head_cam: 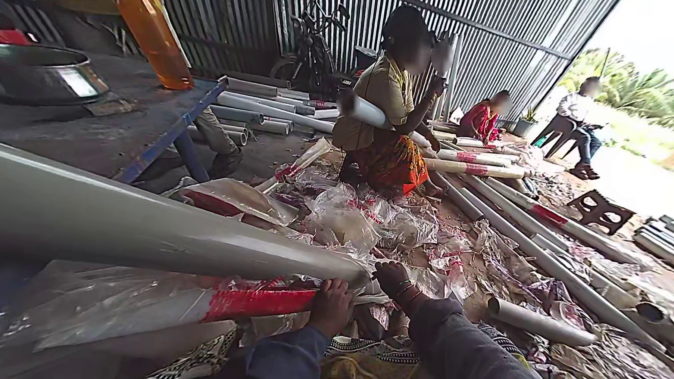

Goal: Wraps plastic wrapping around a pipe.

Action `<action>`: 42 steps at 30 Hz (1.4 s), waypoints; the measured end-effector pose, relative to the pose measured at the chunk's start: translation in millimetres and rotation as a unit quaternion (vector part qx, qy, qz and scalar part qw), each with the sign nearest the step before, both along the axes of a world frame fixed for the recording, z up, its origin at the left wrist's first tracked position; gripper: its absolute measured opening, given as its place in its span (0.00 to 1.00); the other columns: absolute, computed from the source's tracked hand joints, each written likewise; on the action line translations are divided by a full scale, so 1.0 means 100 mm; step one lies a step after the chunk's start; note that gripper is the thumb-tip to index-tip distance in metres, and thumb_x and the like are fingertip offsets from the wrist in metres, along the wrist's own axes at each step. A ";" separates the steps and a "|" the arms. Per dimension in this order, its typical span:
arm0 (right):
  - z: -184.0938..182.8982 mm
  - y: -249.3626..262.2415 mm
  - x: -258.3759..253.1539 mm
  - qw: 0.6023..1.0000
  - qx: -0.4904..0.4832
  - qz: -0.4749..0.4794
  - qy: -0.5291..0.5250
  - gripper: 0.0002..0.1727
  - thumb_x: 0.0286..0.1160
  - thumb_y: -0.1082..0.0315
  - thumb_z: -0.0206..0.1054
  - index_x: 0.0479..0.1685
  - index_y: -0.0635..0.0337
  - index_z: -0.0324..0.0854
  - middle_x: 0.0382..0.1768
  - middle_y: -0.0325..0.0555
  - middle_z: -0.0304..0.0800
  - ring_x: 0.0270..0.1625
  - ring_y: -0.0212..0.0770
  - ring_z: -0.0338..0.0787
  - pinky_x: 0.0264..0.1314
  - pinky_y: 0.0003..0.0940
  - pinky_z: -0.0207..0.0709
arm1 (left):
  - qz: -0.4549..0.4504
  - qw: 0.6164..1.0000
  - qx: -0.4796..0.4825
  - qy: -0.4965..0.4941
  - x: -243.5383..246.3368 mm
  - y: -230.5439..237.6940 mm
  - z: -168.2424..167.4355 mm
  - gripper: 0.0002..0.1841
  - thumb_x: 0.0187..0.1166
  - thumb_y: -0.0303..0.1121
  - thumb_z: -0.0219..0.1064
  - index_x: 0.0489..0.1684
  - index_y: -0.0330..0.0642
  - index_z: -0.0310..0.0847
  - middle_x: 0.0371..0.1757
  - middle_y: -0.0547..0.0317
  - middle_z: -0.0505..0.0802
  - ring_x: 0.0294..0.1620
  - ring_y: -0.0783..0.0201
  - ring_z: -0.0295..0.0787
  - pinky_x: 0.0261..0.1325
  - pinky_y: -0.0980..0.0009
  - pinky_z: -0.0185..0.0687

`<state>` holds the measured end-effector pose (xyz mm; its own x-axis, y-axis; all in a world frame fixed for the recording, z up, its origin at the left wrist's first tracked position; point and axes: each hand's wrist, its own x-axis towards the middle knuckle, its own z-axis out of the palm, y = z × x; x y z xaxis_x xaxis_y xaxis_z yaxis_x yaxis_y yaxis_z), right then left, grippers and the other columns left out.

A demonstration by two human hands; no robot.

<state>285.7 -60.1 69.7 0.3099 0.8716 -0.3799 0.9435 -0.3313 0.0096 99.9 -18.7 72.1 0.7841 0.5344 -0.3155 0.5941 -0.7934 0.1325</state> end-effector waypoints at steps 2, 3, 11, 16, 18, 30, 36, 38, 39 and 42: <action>0.00 -0.01 -0.01 1.000 -0.002 -0.006 0.001 0.22 0.95 0.60 0.48 0.73 0.67 0.75 0.65 0.67 0.86 0.73 0.66 0.82 0.73 0.62 0.72 | 0.001 1.000 0.000 0.001 0.00 0.00 0.00 0.23 0.93 0.45 0.52 0.71 0.42 0.85 0.77 0.45 0.84 0.87 0.46 0.68 0.90 0.47 0.49; 0.00 -0.02 -0.01 1.000 -0.003 -0.008 0.001 0.22 0.95 0.60 0.48 0.74 0.67 0.75 0.65 0.67 0.86 0.73 0.66 0.83 0.73 0.62 0.72 | 0.001 1.000 0.001 0.001 0.00 0.00 0.00 0.23 0.93 0.45 0.52 0.71 0.42 0.85 0.77 0.45 0.84 0.87 0.46 0.68 0.90 0.46 0.49; -0.04 -0.09 -0.04 0.999 -0.015 -0.041 -0.015 0.23 0.96 0.60 0.45 0.75 0.65 0.74 0.62 0.66 0.89 0.71 0.64 0.85 0.73 0.61 0.73 | 0.002 1.000 -0.019 -0.009 0.01 0.00 0.00 0.22 0.93 0.45 0.53 0.71 0.41 0.84 0.78 0.44 0.84 0.87 0.44 0.67 0.90 0.45 0.47; -0.17 -0.06 -0.06 0.996 -0.029 -0.049 -0.066 0.23 0.95 0.59 0.46 0.76 0.61 0.75 0.62 0.63 0.90 0.69 0.63 0.87 0.71 0.60 0.76 | 0.001 0.995 -0.046 -0.083 -0.09 0.05 -0.10 0.21 0.92 0.41 0.54 0.67 0.37 0.87 0.77 0.42 0.84 0.86 0.42 0.68 0.91 0.45 0.48; -0.23 -0.06 -0.04 0.996 -0.016 -0.051 -0.075 0.23 0.95 0.58 0.47 0.75 0.60 0.76 0.60 0.63 0.91 0.68 0.63 0.88 0.69 0.61 0.76 | -0.007 0.994 -0.051 -0.097 -0.10 0.07 -0.12 0.20 0.91 0.40 0.55 0.64 0.34 0.87 0.77 0.41 0.83 0.86 0.42 0.68 0.91 0.46 0.48; -0.34 -0.12 0.02 0.995 0.026 -0.063 -0.069 0.24 0.96 0.54 0.47 0.74 0.58 0.78 0.58 0.62 0.93 0.66 0.63 0.90 0.68 0.61 0.77 | -0.015 0.994 -0.043 -0.100 -0.09 0.05 -0.13 0.21 0.91 0.40 0.55 0.63 0.33 0.88 0.77 0.41 0.84 0.86 0.43 0.68 0.91 0.47 0.49; -0.35 -0.12 0.07 0.996 0.031 -0.073 -0.041 0.24 0.95 0.54 0.48 0.75 0.60 0.78 0.59 0.65 0.92 0.66 0.66 0.89 0.68 0.64 0.76 | -0.013 0.995 -0.044 -0.089 -0.07 0.05 -0.13 0.21 0.91 0.41 0.55 0.63 0.34 0.88 0.77 0.42 0.84 0.85 0.43 0.68 0.90 0.46 0.51; -0.35 -0.11 0.08 0.996 0.030 -0.076 -0.035 0.24 0.95 0.55 0.48 0.75 0.60 0.78 0.60 0.65 0.92 0.67 0.66 0.89 0.69 0.64 0.76 | -0.007 0.995 -0.045 -0.088 -0.07 0.05 -0.12 0.21 0.91 0.41 0.55 0.64 0.35 0.88 0.77 0.43 0.84 0.85 0.44 0.69 0.90 0.47 0.51; -0.36 -0.11 0.09 0.996 0.034 -0.077 -0.031 0.24 0.95 0.55 0.49 0.75 0.60 0.78 0.60 0.66 0.92 0.67 0.66 0.89 0.68 0.64 0.76 | -0.004 0.995 -0.046 -0.086 -0.07 0.05 -0.11 0.21 0.92 0.41 0.55 0.65 0.35 0.87 0.77 0.43 0.84 0.86 0.44 0.68 0.90 0.47 0.50; -0.34 -0.11 0.09 0.996 0.034 -0.083 -0.023 0.25 0.95 0.53 0.49 0.75 0.60 0.78 0.60 0.66 0.91 0.67 0.67 0.88 0.68 0.64 0.76 | -0.003 0.996 -0.047 -0.080 -0.06 0.04 -0.10 0.21 0.92 0.41 0.54 0.65 0.36 0.87 0.77 0.43 0.83 0.86 0.44 0.68 0.90 0.47 0.50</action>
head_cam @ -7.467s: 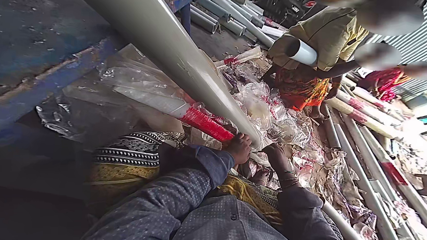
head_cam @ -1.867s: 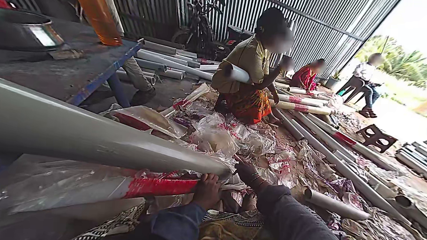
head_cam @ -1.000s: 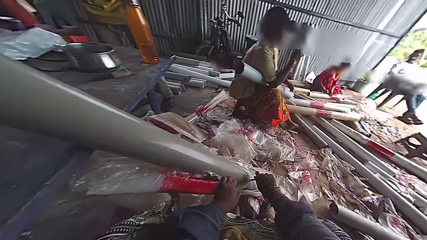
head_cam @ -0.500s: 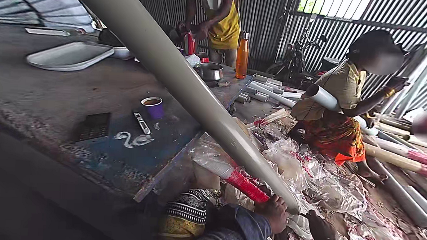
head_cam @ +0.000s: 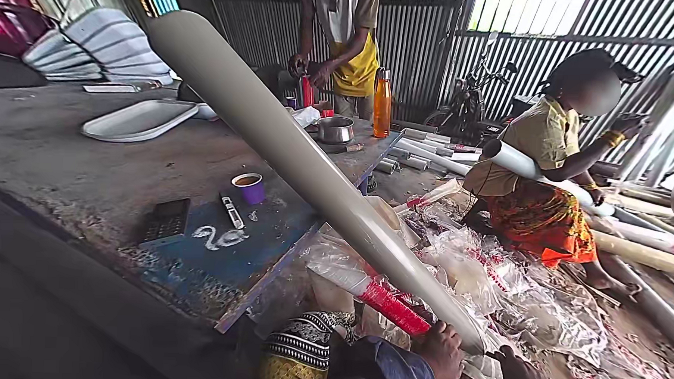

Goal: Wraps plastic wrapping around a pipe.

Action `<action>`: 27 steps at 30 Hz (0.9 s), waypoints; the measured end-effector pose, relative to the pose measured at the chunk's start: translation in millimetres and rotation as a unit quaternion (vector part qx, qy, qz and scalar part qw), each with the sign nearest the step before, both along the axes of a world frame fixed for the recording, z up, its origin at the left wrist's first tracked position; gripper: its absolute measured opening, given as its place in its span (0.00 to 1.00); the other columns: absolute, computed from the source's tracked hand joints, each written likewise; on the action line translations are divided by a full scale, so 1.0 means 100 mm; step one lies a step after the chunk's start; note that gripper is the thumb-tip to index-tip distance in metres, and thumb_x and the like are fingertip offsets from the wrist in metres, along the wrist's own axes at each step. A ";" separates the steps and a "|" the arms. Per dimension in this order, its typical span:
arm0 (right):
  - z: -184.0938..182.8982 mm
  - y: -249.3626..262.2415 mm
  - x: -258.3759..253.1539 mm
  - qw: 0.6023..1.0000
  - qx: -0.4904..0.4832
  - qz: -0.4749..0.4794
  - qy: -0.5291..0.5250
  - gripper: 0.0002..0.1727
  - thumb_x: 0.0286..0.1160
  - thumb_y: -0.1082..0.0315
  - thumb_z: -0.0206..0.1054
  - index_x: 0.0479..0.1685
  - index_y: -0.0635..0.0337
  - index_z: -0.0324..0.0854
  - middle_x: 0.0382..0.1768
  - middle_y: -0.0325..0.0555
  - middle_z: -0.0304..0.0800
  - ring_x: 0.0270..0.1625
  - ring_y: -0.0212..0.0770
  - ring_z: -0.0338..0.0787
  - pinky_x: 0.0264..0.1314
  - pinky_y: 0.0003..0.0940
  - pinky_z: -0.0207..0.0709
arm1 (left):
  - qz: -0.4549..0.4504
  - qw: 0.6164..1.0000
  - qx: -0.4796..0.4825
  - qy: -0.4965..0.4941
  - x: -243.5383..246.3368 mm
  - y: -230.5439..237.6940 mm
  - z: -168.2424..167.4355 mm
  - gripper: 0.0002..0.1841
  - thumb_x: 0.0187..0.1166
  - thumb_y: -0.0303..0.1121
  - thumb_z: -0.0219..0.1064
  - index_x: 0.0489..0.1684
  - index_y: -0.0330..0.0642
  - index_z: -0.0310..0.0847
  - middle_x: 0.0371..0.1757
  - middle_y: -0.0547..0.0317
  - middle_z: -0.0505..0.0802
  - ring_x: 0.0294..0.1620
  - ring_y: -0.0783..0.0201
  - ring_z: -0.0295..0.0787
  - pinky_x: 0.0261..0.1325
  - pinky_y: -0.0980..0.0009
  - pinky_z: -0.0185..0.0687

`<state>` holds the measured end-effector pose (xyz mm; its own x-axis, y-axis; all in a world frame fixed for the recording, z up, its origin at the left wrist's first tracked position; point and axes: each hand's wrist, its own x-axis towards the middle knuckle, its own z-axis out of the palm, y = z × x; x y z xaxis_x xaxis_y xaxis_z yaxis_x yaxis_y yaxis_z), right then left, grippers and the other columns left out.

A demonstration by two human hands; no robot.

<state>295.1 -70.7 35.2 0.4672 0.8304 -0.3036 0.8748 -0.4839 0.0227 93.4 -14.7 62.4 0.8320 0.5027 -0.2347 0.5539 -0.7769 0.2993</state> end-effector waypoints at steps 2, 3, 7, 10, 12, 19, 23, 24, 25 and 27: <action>-0.01 0.01 0.01 1.000 0.001 0.003 -0.006 0.25 0.95 0.53 0.49 0.75 0.59 0.78 0.59 0.66 0.92 0.67 0.66 0.89 0.68 0.63 0.76 | 0.002 1.000 0.004 -0.006 0.00 0.00 -0.01 0.21 0.91 0.41 0.55 0.64 0.36 0.88 0.77 0.43 0.84 0.85 0.44 0.69 0.90 0.47 0.51; -0.02 0.01 0.01 1.000 0.003 0.010 -0.011 0.24 0.95 0.54 0.49 0.74 0.59 0.79 0.59 0.66 0.92 0.66 0.66 0.89 0.67 0.63 0.77 | 0.004 1.000 0.002 -0.007 0.01 0.00 -0.02 0.21 0.91 0.41 0.55 0.64 0.36 0.88 0.76 0.43 0.84 0.85 0.44 0.69 0.90 0.47 0.50; 0.01 -0.01 -0.03 0.999 -0.019 0.039 -0.031 0.20 0.94 0.62 0.49 0.71 0.63 0.79 0.57 0.65 0.92 0.65 0.66 0.90 0.66 0.62 0.78 | 0.014 1.000 -0.003 -0.008 0.01 -0.01 -0.01 0.21 0.92 0.41 0.55 0.63 0.35 0.88 0.76 0.42 0.85 0.86 0.43 0.68 0.91 0.47 0.48; 0.04 -0.01 -0.05 0.998 -0.043 0.037 -0.033 0.20 0.93 0.65 0.48 0.71 0.62 0.79 0.59 0.65 0.91 0.66 0.65 0.89 0.65 0.62 0.78 | 0.015 1.000 0.000 0.002 0.01 -0.01 -0.01 0.21 0.92 0.41 0.55 0.64 0.36 0.88 0.77 0.43 0.84 0.87 0.44 0.68 0.92 0.47 0.48; 0.01 -0.01 -0.04 0.998 -0.042 0.029 -0.037 0.20 0.93 0.65 0.48 0.71 0.61 0.79 0.59 0.64 0.92 0.65 0.64 0.90 0.64 0.61 0.79 | 0.013 1.000 0.005 0.009 0.02 -0.02 0.00 0.21 0.92 0.42 0.54 0.64 0.36 0.87 0.77 0.43 0.84 0.87 0.44 0.67 0.92 0.47 0.48; 0.03 -0.08 -0.02 0.999 0.038 0.006 0.022 0.22 0.94 0.64 0.47 0.68 0.64 0.84 0.60 0.66 0.92 0.67 0.68 0.89 0.70 0.69 0.74 | 0.019 1.000 0.003 0.008 0.02 -0.04 0.02 0.21 0.91 0.41 0.55 0.65 0.36 0.87 0.78 0.42 0.84 0.87 0.44 0.67 0.93 0.47 0.47; 0.08 -0.09 -0.02 0.999 0.006 0.025 0.020 0.23 0.94 0.64 0.46 0.71 0.65 0.81 0.64 0.66 0.90 0.68 0.68 0.88 0.70 0.68 0.74 | 0.023 1.000 0.002 0.015 0.02 -0.05 0.04 0.21 0.92 0.41 0.55 0.66 0.36 0.87 0.78 0.42 0.83 0.88 0.43 0.66 0.93 0.46 0.46; -0.09 -0.06 0.07 0.999 0.023 0.036 0.005 0.22 0.93 0.64 0.48 0.67 0.65 0.83 0.60 0.65 0.92 0.65 0.68 0.90 0.67 0.69 0.76 | 0.019 0.999 -0.002 0.034 0.02 -0.06 0.10 0.21 0.93 0.41 0.53 0.69 0.36 0.85 0.80 0.42 0.82 0.89 0.43 0.65 0.93 0.46 0.46; -0.20 -0.05 0.12 0.999 0.035 0.042 -0.004 0.21 0.92 0.63 0.50 0.65 0.66 0.84 0.58 0.66 0.93 0.63 0.68 0.91 0.65 0.69 0.77 | 0.010 0.998 -0.007 0.064 0.02 -0.07 0.21 0.23 0.94 0.41 0.50 0.74 0.37 0.82 0.83 0.42 0.79 0.91 0.42 0.62 0.93 0.44 0.46; -0.06 -0.04 0.06 0.999 -0.012 0.032 -0.010 0.21 0.94 0.60 0.49 0.67 0.63 0.82 0.59 0.64 0.92 0.66 0.65 0.90 0.66 0.64 0.78 | 0.012 0.998 -0.005 0.066 0.01 -0.09 0.24 0.23 0.94 0.41 0.50 0.73 0.37 0.82 0.83 0.42 0.79 0.90 0.43 0.63 0.92 0.44 0.46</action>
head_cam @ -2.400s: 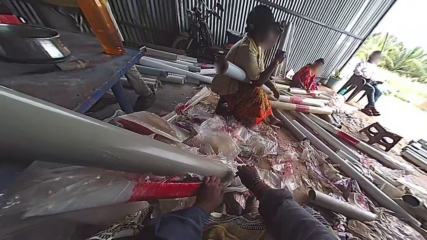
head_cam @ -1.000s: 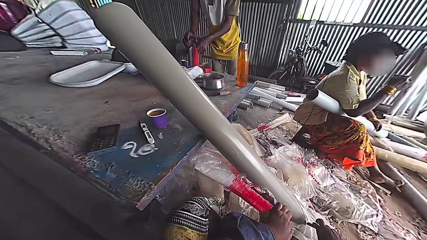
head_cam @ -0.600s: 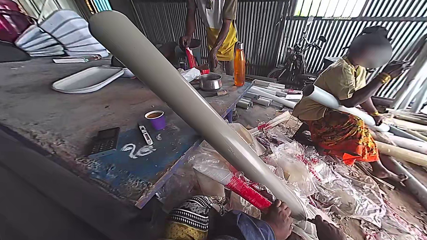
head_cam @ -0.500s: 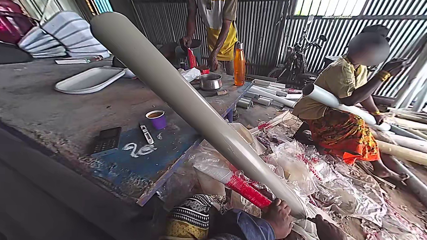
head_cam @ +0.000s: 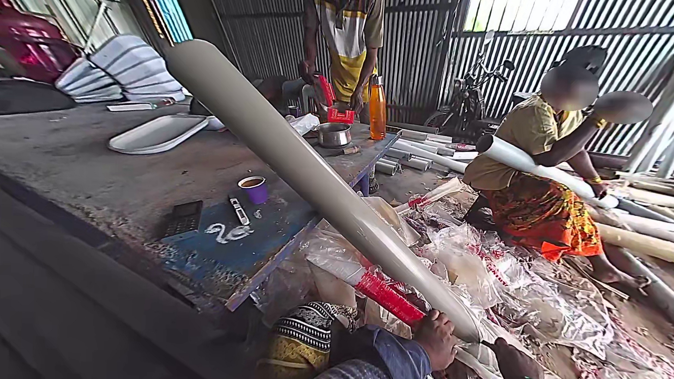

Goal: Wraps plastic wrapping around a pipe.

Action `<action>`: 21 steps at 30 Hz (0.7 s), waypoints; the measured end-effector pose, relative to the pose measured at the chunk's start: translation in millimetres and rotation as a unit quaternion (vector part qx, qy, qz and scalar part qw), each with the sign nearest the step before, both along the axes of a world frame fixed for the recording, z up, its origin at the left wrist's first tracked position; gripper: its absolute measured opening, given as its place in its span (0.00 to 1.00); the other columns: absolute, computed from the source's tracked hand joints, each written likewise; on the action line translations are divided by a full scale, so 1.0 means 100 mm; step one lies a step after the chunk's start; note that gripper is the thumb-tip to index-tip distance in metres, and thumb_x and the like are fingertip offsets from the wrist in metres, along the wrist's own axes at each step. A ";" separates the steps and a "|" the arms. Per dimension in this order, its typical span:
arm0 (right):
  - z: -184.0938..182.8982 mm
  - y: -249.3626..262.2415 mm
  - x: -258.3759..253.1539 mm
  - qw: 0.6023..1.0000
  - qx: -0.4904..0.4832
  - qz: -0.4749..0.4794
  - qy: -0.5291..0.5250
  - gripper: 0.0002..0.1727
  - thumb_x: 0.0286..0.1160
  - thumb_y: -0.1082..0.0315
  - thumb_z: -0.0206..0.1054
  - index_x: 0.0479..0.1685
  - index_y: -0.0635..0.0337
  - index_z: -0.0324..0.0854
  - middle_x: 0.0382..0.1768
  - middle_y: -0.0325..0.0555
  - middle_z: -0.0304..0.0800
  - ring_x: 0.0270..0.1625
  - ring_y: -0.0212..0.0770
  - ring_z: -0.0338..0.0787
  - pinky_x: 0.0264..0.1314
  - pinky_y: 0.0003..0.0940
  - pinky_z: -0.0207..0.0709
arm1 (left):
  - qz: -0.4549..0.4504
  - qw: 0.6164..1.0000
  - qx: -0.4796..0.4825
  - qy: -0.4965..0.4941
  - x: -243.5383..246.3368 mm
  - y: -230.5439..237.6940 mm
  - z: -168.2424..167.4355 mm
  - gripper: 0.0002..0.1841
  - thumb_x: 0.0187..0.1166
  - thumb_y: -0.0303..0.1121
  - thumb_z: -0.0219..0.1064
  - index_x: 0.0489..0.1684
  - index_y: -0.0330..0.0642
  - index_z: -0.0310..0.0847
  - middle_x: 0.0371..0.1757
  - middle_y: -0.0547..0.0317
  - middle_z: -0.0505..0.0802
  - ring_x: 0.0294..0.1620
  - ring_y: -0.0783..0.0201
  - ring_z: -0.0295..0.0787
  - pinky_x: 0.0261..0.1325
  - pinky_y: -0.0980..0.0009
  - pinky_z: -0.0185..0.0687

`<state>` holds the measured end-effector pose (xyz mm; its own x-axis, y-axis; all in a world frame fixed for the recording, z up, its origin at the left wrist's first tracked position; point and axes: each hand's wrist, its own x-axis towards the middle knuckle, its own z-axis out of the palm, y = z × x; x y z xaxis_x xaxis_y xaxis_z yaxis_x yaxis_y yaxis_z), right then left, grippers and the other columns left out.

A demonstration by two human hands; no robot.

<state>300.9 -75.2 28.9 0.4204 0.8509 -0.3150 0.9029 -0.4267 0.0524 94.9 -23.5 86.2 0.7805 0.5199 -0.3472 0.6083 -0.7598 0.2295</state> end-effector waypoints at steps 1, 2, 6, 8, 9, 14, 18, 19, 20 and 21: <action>0.06 0.00 -0.03 1.000 -0.021 -0.003 -0.006 0.21 0.95 0.59 0.49 0.67 0.62 0.81 0.59 0.62 0.92 0.67 0.63 0.90 0.66 0.62 0.79 | 0.010 1.000 0.004 -0.018 0.01 0.00 -0.06 0.22 0.93 0.41 0.52 0.70 0.37 0.84 0.80 0.42 0.81 0.89 0.44 0.64 0.92 0.45 0.45; 0.10 0.00 -0.04 1.000 -0.030 -0.004 -0.006 0.21 0.95 0.59 0.48 0.68 0.61 0.81 0.60 0.62 0.92 0.67 0.62 0.90 0.66 0.60 0.79 | 0.012 1.000 0.003 -0.018 0.00 -0.01 -0.05 0.22 0.93 0.41 0.52 0.70 0.37 0.84 0.80 0.42 0.81 0.89 0.44 0.64 0.92 0.45 0.45; 0.10 -0.02 -0.05 1.000 -0.016 -0.006 0.003 0.21 0.95 0.60 0.49 0.66 0.63 0.82 0.59 0.63 0.92 0.66 0.63 0.90 0.65 0.62 0.79 | -0.001 1.000 -0.001 0.025 -0.01 -0.05 0.14 0.24 0.95 0.42 0.48 0.77 0.37 0.79 0.85 0.42 0.77 0.91 0.43 0.61 0.92 0.44 0.45; 0.08 -0.01 -0.04 1.000 -0.023 -0.009 0.000 0.21 0.95 0.59 0.49 0.67 0.62 0.82 0.60 0.63 0.92 0.67 0.63 0.89 0.66 0.61 0.79 | 0.018 0.999 0.015 -0.026 0.01 -0.02 -0.10 0.21 0.92 0.41 0.53 0.68 0.38 0.86 0.79 0.43 0.82 0.88 0.44 0.66 0.92 0.46 0.46; 0.08 -0.01 -0.03 1.000 -0.027 -0.009 -0.001 0.21 0.95 0.59 0.48 0.67 0.62 0.81 0.60 0.63 0.92 0.67 0.63 0.89 0.66 0.61 0.79 | 0.022 0.999 0.021 -0.041 0.03 0.00 -0.19 0.20 0.91 0.41 0.55 0.65 0.39 0.88 0.77 0.43 0.84 0.87 0.44 0.67 0.92 0.47 0.46; 0.09 -0.03 -0.04 1.000 -0.017 -0.006 0.003 0.21 0.95 0.60 0.49 0.67 0.62 0.82 0.60 0.62 0.92 0.67 0.63 0.89 0.65 0.61 0.79 | 0.008 1.000 0.012 0.004 0.02 -0.02 -0.02 0.22 0.94 0.41 0.50 0.73 0.39 0.83 0.82 0.42 0.80 0.89 0.42 0.64 0.92 0.44 0.46; 0.09 -0.02 -0.04 0.999 -0.034 -0.007 -0.007 0.21 0.94 0.61 0.49 0.68 0.61 0.82 0.61 0.61 0.92 0.68 0.62 0.89 0.66 0.60 0.79 | 0.023 0.999 0.025 -0.025 0.03 0.00 -0.18 0.21 0.92 0.42 0.54 0.67 0.40 0.87 0.79 0.44 0.83 0.87 0.45 0.66 0.92 0.47 0.46; 0.09 -0.02 -0.04 0.999 -0.034 -0.007 -0.008 0.21 0.94 0.61 0.49 0.68 0.61 0.82 0.61 0.61 0.92 0.68 0.62 0.89 0.66 0.60 0.79 | 0.025 0.999 0.026 -0.029 0.03 0.00 -0.19 0.20 0.91 0.42 0.55 0.66 0.40 0.87 0.78 0.44 0.83 0.87 0.45 0.66 0.93 0.47 0.46; 0.09 -0.02 -0.04 0.999 -0.034 -0.006 -0.008 0.20 0.94 0.61 0.49 0.68 0.61 0.81 0.61 0.61 0.91 0.68 0.62 0.89 0.66 0.59 0.79 | 0.024 0.999 0.025 -0.026 0.03 -0.01 -0.17 0.20 0.92 0.42 0.55 0.67 0.40 0.87 0.79 0.44 0.83 0.88 0.45 0.66 0.93 0.47 0.46; 0.08 -0.03 -0.05 0.999 -0.032 -0.005 -0.008 0.20 0.94 0.61 0.49 0.68 0.61 0.81 0.61 0.61 0.91 0.68 0.62 0.89 0.66 0.60 0.79 | 0.020 1.000 0.019 -0.012 0.02 -0.02 -0.09 0.21 0.93 0.42 0.53 0.70 0.39 0.85 0.81 0.44 0.81 0.89 0.44 0.65 0.92 0.45 0.46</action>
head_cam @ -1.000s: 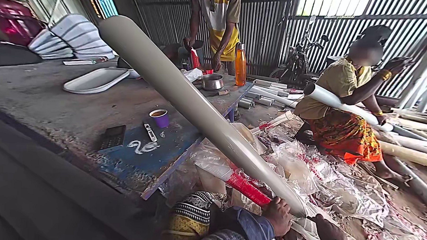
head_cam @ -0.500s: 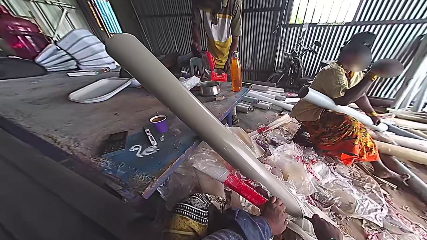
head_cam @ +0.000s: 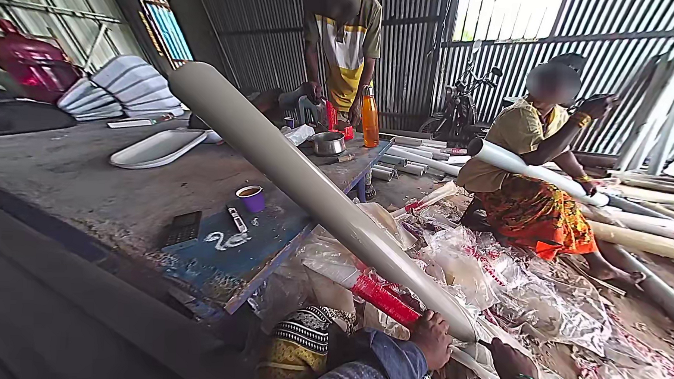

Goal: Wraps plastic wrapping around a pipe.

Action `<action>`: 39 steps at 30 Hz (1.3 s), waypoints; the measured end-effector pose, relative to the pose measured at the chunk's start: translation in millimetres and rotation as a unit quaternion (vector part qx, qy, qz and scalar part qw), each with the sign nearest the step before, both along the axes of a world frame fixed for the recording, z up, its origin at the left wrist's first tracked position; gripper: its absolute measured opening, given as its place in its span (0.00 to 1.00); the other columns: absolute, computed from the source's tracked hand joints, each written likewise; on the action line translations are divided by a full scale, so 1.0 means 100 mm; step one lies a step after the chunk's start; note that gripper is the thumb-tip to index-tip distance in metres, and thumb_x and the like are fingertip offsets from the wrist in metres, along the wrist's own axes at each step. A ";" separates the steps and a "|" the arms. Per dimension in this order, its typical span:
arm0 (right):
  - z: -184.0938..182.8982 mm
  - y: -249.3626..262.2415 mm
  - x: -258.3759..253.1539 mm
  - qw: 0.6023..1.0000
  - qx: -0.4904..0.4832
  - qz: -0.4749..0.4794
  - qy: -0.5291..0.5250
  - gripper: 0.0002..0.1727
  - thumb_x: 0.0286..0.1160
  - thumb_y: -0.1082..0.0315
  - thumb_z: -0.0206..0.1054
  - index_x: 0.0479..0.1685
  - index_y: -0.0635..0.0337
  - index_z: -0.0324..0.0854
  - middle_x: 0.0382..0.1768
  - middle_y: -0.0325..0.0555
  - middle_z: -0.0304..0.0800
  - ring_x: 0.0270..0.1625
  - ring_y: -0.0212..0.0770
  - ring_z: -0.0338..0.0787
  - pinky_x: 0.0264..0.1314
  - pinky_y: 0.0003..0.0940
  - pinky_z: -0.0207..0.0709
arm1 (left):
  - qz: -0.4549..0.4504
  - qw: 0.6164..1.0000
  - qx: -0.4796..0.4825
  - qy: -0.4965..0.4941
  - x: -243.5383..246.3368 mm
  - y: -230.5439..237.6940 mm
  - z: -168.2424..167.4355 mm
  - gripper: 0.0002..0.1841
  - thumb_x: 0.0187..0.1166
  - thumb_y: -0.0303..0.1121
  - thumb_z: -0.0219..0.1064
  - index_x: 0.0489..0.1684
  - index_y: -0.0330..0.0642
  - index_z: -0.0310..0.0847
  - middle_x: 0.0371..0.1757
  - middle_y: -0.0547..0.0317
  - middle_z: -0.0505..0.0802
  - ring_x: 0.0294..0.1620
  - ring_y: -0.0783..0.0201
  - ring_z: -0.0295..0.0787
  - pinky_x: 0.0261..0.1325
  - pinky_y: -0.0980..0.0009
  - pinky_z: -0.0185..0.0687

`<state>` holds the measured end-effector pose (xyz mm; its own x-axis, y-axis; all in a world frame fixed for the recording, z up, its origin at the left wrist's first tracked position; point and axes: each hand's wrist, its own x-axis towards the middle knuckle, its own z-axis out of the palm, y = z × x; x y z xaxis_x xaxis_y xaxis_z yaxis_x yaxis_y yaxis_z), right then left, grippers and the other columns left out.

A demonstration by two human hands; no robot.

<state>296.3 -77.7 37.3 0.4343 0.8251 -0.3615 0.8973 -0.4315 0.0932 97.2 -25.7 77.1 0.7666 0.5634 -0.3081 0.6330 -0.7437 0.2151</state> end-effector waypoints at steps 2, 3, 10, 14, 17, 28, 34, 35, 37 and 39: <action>0.00 -0.01 0.00 1.000 0.008 0.000 0.005 0.20 0.94 0.62 0.51 0.68 0.63 0.82 0.61 0.62 0.92 0.67 0.62 0.89 0.66 0.61 0.78 | -0.013 0.999 -0.010 0.033 -0.02 -0.04 0.17 0.23 0.95 0.40 0.49 0.76 0.39 0.81 0.84 0.41 0.77 0.91 0.42 0.62 0.92 0.42 0.46; -0.01 -0.01 0.00 1.000 0.009 0.001 0.003 0.20 0.94 0.62 0.51 0.67 0.62 0.83 0.60 0.62 0.92 0.67 0.62 0.89 0.66 0.61 0.79 | -0.011 0.999 -0.008 0.030 -0.02 -0.04 0.16 0.23 0.94 0.41 0.49 0.76 0.39 0.81 0.84 0.42 0.78 0.91 0.42 0.62 0.92 0.42 0.46; 0.00 -0.03 0.02 1.000 0.005 0.000 0.018 0.21 0.94 0.62 0.49 0.68 0.62 0.82 0.63 0.63 0.91 0.70 0.63 0.88 0.68 0.61 0.77 | 0.006 1.000 0.010 -0.016 0.02 0.02 -0.11 0.20 0.91 0.42 0.55 0.67 0.41 0.87 0.79 0.45 0.83 0.87 0.45 0.66 0.92 0.47 0.46; 0.03 -0.05 0.01 1.000 -0.005 0.004 0.023 0.21 0.94 0.62 0.48 0.69 0.63 0.81 0.64 0.63 0.90 0.71 0.63 0.87 0.69 0.61 0.77 | 0.007 1.000 0.018 -0.011 0.02 0.01 -0.12 0.21 0.91 0.43 0.55 0.67 0.42 0.88 0.78 0.45 0.84 0.87 0.45 0.67 0.92 0.47 0.47; 0.01 -0.05 0.02 1.000 0.005 0.004 0.027 0.22 0.94 0.59 0.49 0.68 0.63 0.82 0.63 0.63 0.90 0.70 0.63 0.87 0.68 0.62 0.77 | 0.008 1.000 0.022 -0.013 0.01 0.01 -0.13 0.20 0.91 0.43 0.56 0.67 0.42 0.88 0.77 0.45 0.84 0.86 0.45 0.68 0.92 0.48 0.47; 0.02 -0.07 0.01 0.999 -0.006 0.007 0.036 0.22 0.94 0.60 0.48 0.70 0.63 0.81 0.65 0.63 0.89 0.71 0.63 0.87 0.69 0.61 0.77 | 0.013 1.000 0.026 0.001 0.02 -0.01 -0.12 0.21 0.91 0.44 0.55 0.70 0.43 0.86 0.79 0.45 0.83 0.87 0.45 0.67 0.93 0.47 0.46; 0.02 -0.07 0.01 0.999 -0.005 0.004 0.035 0.22 0.94 0.60 0.49 0.69 0.63 0.82 0.65 0.63 0.89 0.71 0.62 0.87 0.69 0.61 0.77 | 0.010 1.000 0.021 0.021 0.01 -0.06 0.02 0.22 0.92 0.43 0.53 0.72 0.43 0.84 0.81 0.45 0.81 0.88 0.45 0.65 0.92 0.46 0.46; 0.02 -0.07 0.01 0.999 0.001 0.005 0.038 0.22 0.94 0.60 0.49 0.69 0.64 0.82 0.65 0.64 0.90 0.71 0.62 0.87 0.68 0.62 0.77 | 0.002 0.999 0.009 0.047 0.00 -0.10 0.18 0.23 0.94 0.43 0.50 0.77 0.42 0.81 0.84 0.44 0.78 0.90 0.44 0.63 0.93 0.44 0.45; 0.03 -0.08 0.01 0.999 0.008 0.005 0.041 0.22 0.94 0.61 0.50 0.69 0.64 0.82 0.64 0.64 0.90 0.70 0.63 0.87 0.68 0.63 0.77 | -0.001 0.998 0.000 0.059 -0.02 -0.14 0.30 0.24 0.94 0.42 0.49 0.79 0.40 0.78 0.86 0.42 0.76 0.91 0.43 0.62 0.93 0.43 0.44; 0.00 -0.08 0.01 0.999 0.018 0.005 0.036 0.21 0.93 0.61 0.51 0.68 0.64 0.83 0.63 0.64 0.90 0.69 0.63 0.88 0.67 0.63 0.78 | 0.000 0.998 -0.002 0.062 -0.02 -0.13 0.30 0.24 0.94 0.42 0.48 0.80 0.41 0.78 0.86 0.42 0.76 0.91 0.43 0.61 0.93 0.44 0.44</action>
<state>297.6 -85.6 37.5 0.3990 0.8426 -0.3616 0.9058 -0.4236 0.0124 95.4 -39.0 107.3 0.7221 0.5622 -0.4032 0.6554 -0.7424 0.1386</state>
